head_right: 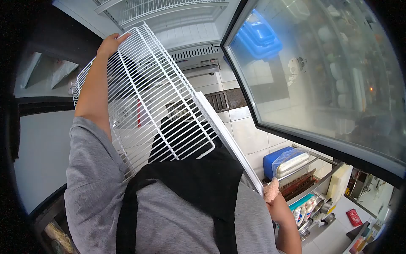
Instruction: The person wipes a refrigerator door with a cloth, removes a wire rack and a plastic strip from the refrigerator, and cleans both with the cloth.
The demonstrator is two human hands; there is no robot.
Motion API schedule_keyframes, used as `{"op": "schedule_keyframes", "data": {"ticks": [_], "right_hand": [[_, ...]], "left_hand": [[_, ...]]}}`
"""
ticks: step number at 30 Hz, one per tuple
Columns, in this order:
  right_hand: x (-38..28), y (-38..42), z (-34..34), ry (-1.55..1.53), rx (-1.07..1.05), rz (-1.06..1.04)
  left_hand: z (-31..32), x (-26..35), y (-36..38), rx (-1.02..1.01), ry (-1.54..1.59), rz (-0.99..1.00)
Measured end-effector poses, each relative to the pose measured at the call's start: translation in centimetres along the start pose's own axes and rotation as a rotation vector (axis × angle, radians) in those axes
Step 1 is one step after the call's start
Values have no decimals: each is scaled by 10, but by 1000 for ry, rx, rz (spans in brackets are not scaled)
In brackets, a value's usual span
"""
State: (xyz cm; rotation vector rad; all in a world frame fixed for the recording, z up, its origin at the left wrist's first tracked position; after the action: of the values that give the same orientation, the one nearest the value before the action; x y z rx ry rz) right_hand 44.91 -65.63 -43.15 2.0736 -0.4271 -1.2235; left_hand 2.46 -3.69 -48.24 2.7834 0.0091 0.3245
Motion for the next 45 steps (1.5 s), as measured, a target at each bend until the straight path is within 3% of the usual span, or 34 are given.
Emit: {"op": "schedule_keyframes", "data": {"ticks": [2, 6, 8, 10, 11, 13, 16, 19, 20, 21, 23, 24, 26, 32, 42, 45], "right_hand": [[-8, -13, -4, 189, 11, 19], [-10, -23, -7, 109, 44, 139], [-25, -19, -8, -14, 52, -90], [-9, -20, -2, -315, -61, -54], [-8, -18, -1, -315, -59, -51], [3, -18, -1, -212, -31, 70], [-30, -19, -5, 28, 3, 40], [-40, -23, -10, 98, 61, -59], [-37, -28, -7, -69, 23, 111], [-41, -36, -6, -82, 36, 116], [-70, -48, -4, 44, 45, -113], [-67, -50, -9, 34, 57, -104], [-42, -58, 10, -252, -184, 85], [-49, -78, 19, -510, -173, 137], [-39, -84, 20, -295, -191, 116], [-113, -105, -6, -12, 134, -324]], "left_hand": [[-1, 2, 5, 2, -7, -6], [-5, 0, 5, 26, 17, 0], [-6, 2, 7, 6, 48, 26], [-4, 4, 9, -7, 83, 58], [-1, 3, 8, -10, 84, 61], [-3, -5, 6, 28, 75, 50], [-5, -9, 9, 23, 63, 17], [2, -20, -5, 11, 93, 27], [5, -17, -9, 3, 84, 42], [6, -13, -10, 18, 93, 76], [10, -8, -19, 23, 99, 133], [15, -12, -28, -12, 123, 121], [20, -16, -39, -66, 129, 119], [14, 2, -21, -8, 92, 101], [8, 27, -2, -13, 110, 114], [15, 38, -17, -36, 99, 146]]}}
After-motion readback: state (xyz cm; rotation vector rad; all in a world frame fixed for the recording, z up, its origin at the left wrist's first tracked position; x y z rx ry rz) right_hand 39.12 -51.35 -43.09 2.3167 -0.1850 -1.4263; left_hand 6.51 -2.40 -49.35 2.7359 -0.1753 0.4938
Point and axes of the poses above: each hand's wrist, its own y-axis away from the middle knuckle, its own z-axis out of the palm, x = y × z, the point moved 10 cm from there along -y, towards the middle knuckle, and after that the axes turned 10 degrees about -x, right-handed, at the moved point
